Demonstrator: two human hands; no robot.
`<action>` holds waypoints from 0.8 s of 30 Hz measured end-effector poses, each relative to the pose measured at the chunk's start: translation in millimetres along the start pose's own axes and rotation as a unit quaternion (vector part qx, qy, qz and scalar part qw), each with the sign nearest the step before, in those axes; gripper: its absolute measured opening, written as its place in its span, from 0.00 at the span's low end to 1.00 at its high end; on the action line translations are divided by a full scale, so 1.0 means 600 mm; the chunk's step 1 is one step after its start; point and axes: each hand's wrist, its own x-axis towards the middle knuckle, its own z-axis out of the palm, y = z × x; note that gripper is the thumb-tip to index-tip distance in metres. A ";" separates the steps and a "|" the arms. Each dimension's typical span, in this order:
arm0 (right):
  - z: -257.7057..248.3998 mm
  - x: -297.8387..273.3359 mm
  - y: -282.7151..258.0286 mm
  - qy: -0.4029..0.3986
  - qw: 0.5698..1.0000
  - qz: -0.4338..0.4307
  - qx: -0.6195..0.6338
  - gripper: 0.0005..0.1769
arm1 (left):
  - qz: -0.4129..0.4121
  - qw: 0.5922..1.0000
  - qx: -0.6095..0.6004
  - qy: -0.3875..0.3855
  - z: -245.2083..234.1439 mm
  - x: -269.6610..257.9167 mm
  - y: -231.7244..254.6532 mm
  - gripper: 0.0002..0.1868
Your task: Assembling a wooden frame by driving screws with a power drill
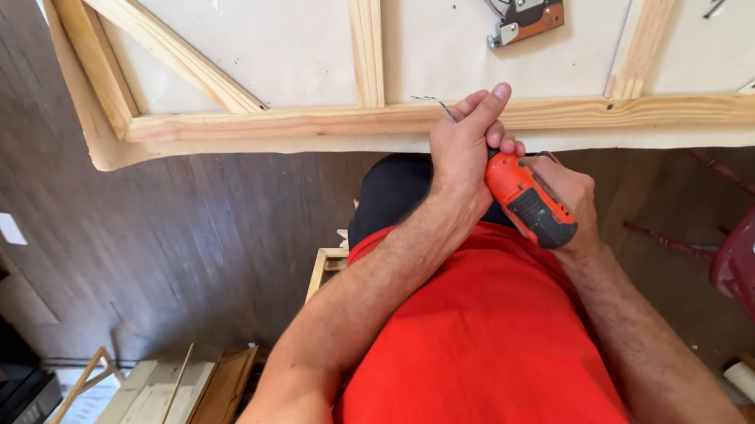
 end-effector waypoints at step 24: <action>-0.177 0.198 0.167 -0.182 0.824 0.398 0.360 0.15 | -0.106 0.169 0.976 -0.091 -0.099 0.165 0.183 0.27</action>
